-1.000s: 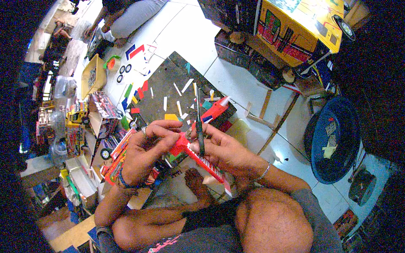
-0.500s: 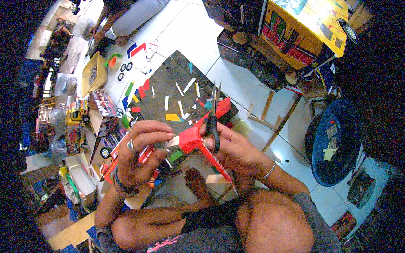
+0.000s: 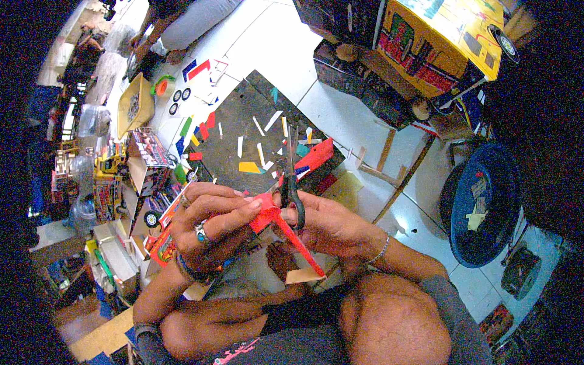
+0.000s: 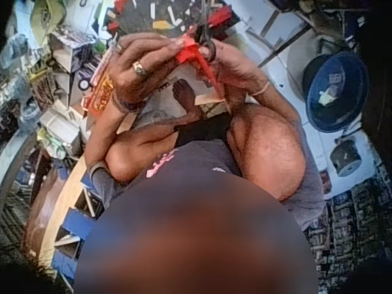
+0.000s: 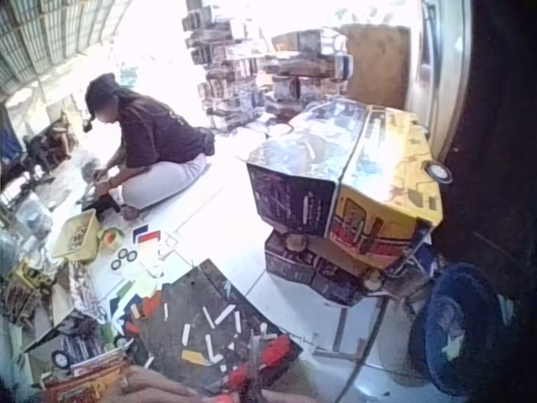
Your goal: The person assembles a cardboard model by cutting, folding, and gluing pieces. They use a utility knife to score and cut the cardboard, then fold and glue the pieces together to form a three-dimensional structure.
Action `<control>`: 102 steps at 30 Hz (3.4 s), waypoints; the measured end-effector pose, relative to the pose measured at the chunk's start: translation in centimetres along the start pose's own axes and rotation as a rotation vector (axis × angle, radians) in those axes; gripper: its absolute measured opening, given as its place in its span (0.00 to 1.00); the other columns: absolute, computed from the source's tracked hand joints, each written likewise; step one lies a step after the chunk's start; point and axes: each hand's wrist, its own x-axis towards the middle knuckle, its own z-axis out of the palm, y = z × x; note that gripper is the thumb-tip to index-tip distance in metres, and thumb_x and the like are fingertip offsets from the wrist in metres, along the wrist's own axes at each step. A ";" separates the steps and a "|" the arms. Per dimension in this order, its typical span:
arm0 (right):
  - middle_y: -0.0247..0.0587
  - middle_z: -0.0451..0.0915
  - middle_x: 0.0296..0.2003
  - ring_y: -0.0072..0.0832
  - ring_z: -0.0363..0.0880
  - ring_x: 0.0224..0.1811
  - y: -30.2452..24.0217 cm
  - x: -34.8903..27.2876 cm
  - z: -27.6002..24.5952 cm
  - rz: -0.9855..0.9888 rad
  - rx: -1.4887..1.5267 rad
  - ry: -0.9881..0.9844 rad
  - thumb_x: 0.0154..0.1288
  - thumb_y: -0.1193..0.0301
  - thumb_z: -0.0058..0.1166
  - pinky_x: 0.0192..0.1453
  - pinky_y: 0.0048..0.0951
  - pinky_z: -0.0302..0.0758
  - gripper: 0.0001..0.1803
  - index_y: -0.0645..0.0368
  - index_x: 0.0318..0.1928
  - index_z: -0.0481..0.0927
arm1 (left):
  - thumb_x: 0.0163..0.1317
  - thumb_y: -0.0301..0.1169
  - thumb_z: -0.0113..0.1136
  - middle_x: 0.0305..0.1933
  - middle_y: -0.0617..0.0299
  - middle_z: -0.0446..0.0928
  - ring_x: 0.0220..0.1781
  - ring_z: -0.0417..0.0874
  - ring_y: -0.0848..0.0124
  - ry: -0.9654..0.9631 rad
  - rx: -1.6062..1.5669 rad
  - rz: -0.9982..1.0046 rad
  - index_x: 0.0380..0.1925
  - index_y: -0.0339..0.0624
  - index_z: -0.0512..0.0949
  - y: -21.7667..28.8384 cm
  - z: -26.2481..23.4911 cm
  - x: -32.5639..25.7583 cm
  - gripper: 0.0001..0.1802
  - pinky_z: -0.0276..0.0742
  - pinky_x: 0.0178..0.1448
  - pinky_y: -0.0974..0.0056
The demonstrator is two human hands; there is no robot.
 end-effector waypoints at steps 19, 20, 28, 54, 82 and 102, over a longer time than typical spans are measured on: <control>0.29 0.82 0.42 0.16 0.78 0.38 -0.1 0.5 1.1 0.035 0.025 0.057 0.73 0.60 0.62 0.41 0.26 0.76 0.20 0.51 0.59 0.74 | 0.46 0.27 0.73 0.40 0.71 0.82 0.39 0.83 0.74 0.009 0.223 0.189 0.42 0.56 0.85 -0.6 -0.4 0.0 0.20 0.77 0.42 0.65; 0.31 0.83 0.44 0.18 0.79 0.40 -0.3 0.5 1.2 -0.016 -0.076 0.125 0.72 0.62 0.62 0.43 0.27 0.77 0.21 0.51 0.60 0.72 | 0.46 0.27 0.73 0.40 0.71 0.82 0.39 0.83 0.74 0.009 0.215 0.175 0.41 0.56 0.85 -0.7 -0.5 -0.1 0.20 0.77 0.41 0.65; 0.44 0.84 0.46 0.30 0.84 0.52 -1.6 0.5 2.0 -0.444 -0.380 0.251 0.63 0.80 0.68 0.56 0.31 0.81 0.27 0.54 0.56 0.66 | 0.49 0.24 0.74 0.39 0.70 0.82 0.37 0.82 0.74 -0.037 0.278 0.197 0.39 0.55 0.86 -0.9 -0.7 0.3 0.17 0.77 0.39 0.65; 0.40 0.82 0.49 0.27 0.82 0.53 -2.6 1.4 2.8 -0.439 -0.611 0.272 0.62 0.74 0.71 0.56 0.30 0.80 0.33 0.58 0.61 0.63 | 0.49 0.24 0.72 0.43 0.64 0.81 0.38 0.81 0.70 -0.067 0.307 0.230 0.39 0.52 0.85 -1.2 -0.8 0.0 0.16 0.82 0.38 0.64; 0.48 0.87 0.45 0.30 0.87 0.48 -1.8 0.5 2.1 -0.100 -0.460 0.243 0.66 0.71 0.69 0.55 0.29 0.81 0.32 0.61 0.62 0.61 | 0.46 0.23 0.71 0.43 0.64 0.80 0.38 0.82 0.68 -0.122 0.198 0.100 0.52 0.43 0.86 -1.0 -1.7 0.1 0.27 0.82 0.41 0.65; 0.49 0.85 0.50 0.30 0.86 0.51 -1.5 0.6 2.3 -0.196 -0.490 0.207 0.66 0.74 0.68 0.58 0.31 0.80 0.30 0.58 0.61 0.64 | 0.47 0.24 0.70 0.46 0.64 0.81 0.41 0.82 0.68 -0.079 0.175 0.123 0.53 0.47 0.86 -1.2 -1.6 -0.2 0.27 0.81 0.43 0.63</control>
